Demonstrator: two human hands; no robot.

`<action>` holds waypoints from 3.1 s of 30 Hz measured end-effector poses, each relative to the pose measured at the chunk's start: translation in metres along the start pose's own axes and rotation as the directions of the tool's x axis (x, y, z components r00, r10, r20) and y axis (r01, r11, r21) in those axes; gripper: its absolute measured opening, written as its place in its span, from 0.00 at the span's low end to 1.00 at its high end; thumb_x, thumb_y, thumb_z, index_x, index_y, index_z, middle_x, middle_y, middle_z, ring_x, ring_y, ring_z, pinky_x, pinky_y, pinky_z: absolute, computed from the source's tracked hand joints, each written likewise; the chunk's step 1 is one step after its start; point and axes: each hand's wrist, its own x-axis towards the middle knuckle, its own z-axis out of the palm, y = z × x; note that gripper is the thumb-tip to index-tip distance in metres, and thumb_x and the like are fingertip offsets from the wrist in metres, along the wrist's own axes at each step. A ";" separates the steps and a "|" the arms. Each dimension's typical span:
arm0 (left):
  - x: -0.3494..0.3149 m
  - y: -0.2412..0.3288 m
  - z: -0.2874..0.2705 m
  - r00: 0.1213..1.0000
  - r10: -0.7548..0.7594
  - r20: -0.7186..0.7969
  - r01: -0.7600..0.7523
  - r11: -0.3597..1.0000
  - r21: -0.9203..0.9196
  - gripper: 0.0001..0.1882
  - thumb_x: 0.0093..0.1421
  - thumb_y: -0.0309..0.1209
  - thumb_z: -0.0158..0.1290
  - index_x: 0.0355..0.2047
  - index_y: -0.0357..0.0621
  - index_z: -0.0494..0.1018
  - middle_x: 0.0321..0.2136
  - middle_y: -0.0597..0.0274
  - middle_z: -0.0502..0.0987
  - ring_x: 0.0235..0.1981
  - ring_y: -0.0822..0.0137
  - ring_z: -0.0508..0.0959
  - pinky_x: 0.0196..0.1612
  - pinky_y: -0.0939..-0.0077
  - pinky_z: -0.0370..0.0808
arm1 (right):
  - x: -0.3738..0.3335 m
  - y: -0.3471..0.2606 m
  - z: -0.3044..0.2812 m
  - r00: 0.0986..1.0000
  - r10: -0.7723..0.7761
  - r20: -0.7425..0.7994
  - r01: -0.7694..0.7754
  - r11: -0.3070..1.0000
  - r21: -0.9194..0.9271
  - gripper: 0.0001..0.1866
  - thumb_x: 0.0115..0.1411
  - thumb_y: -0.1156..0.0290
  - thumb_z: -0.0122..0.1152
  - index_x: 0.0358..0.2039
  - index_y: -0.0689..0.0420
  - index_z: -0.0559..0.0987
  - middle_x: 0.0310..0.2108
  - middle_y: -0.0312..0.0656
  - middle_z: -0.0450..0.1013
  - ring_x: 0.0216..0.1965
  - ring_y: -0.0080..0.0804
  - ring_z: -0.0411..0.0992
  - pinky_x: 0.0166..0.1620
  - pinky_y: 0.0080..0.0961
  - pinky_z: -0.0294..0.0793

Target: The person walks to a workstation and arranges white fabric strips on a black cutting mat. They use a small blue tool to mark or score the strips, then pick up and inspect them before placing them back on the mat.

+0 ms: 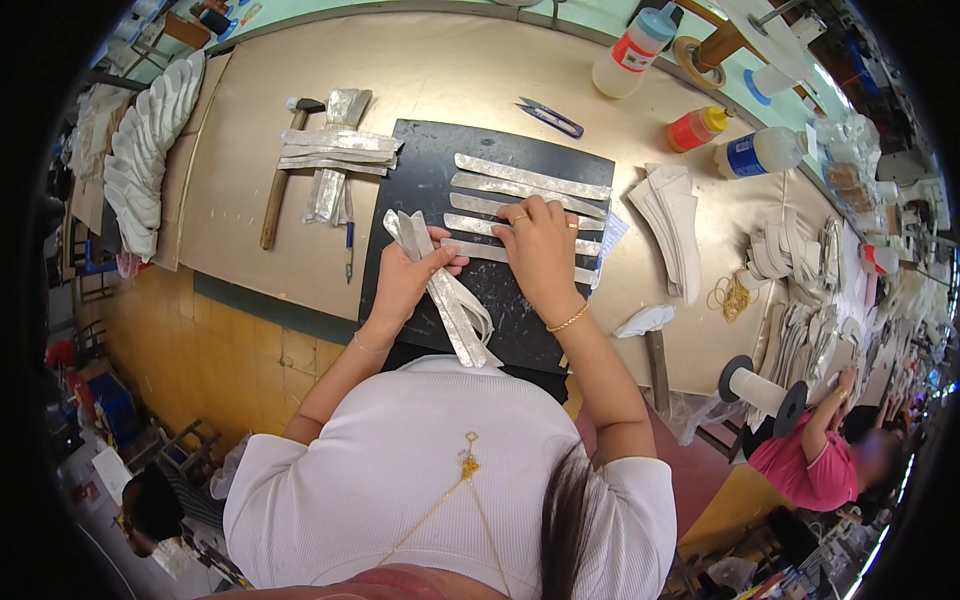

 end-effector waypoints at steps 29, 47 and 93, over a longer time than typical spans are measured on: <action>0.025 0.027 0.011 0.994 0.000 -0.108 0.034 0.948 0.316 0.16 0.60 0.22 0.55 0.47 0.30 0.67 0.33 0.50 0.77 0.29 0.60 0.84 0.29 0.75 0.83 | -0.012 0.016 -0.003 0.976 -0.219 -0.005 0.219 0.974 -0.062 0.07 0.51 0.66 0.68 0.31 0.49 0.80 0.33 0.32 0.71 0.40 0.32 0.68 0.46 0.35 0.59; 0.005 0.021 -0.006 0.963 0.023 0.267 0.119 0.855 -0.505 0.24 0.61 0.22 0.45 0.58 0.31 0.61 0.57 0.43 0.68 0.60 0.52 0.69 0.63 0.57 0.67 | -0.007 -0.053 -0.002 0.926 0.172 0.336 -0.339 0.770 0.540 0.16 0.53 0.68 0.70 0.40 0.60 0.78 0.33 0.39 0.75 0.28 0.24 0.71 0.33 0.21 0.73; 0.022 0.023 -0.004 0.988 0.131 0.087 -0.152 0.649 0.745 0.06 0.56 0.23 0.59 0.32 0.32 0.75 0.26 0.56 0.76 0.19 0.70 0.78 0.22 0.76 0.75 | -0.070 -0.014 -0.006 0.994 -0.106 -0.004 0.106 0.994 -0.035 0.15 0.48 0.62 0.71 0.37 0.49 0.80 0.36 0.34 0.69 0.41 0.35 0.66 0.47 0.36 0.57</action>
